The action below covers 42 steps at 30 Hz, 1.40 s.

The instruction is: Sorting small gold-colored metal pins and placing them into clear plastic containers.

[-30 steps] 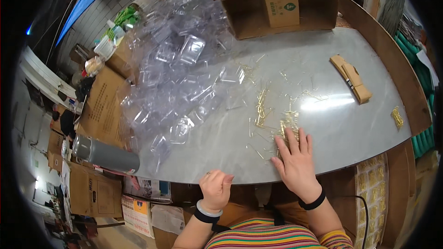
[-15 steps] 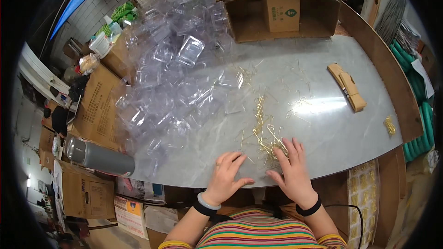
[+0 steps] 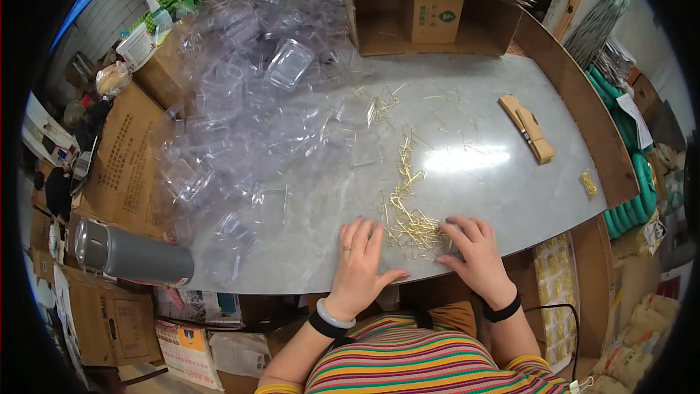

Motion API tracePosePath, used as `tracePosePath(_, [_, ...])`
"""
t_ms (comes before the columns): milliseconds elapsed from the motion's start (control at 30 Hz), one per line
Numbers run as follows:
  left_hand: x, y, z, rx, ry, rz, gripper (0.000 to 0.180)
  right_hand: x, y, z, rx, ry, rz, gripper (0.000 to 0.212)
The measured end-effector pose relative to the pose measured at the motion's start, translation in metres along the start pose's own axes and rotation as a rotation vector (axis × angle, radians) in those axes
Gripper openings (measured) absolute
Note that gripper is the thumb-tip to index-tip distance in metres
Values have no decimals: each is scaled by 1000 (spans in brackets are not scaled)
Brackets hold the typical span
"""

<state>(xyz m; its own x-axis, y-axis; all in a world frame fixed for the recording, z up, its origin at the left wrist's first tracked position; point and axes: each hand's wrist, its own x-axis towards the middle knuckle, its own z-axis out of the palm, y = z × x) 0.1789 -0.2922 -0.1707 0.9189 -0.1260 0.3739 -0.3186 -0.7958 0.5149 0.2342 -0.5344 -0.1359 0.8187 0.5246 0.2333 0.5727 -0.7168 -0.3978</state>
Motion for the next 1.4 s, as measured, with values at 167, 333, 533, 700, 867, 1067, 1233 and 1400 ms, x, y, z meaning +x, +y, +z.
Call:
tracePosePath(167, [6, 1, 1, 20, -114, 51, 97, 12, -16, 11, -41, -69, -159, 38])
tracePosePath(333, [5, 4, -2, 61, -115, 45, 89, 49, -24, 0, 111, -225, -377, 40])
tracePosePath(533, [9, 7, 0, 161, -130, 103, 69, 110, 15, 13, 42, -273, -444, 30])
tracePosePath(700, [6, 6, 2, 149, -100, 72, 64, 116, 15, 23, -34, -227, -98, 22])
tracePosePath(867, [8, 9, 1, 143, -116, 56, 70, 114, 18, 27, 67, -32, -237, 28])
tracePosePath(1067, [3, 6, 6, 70, -33, 14, 80, 87, 3, 14, 168, -328, -428, 35])
tracePosePath(1233, [3, 4, 8, 81, -49, 46, 76, 118, 12, 13, 223, -265, -240, 26])
tracePosePath(1400, [7, 5, 4, 86, -76, 92, 67, 142, 28, 43, -11, -57, -328, 26])
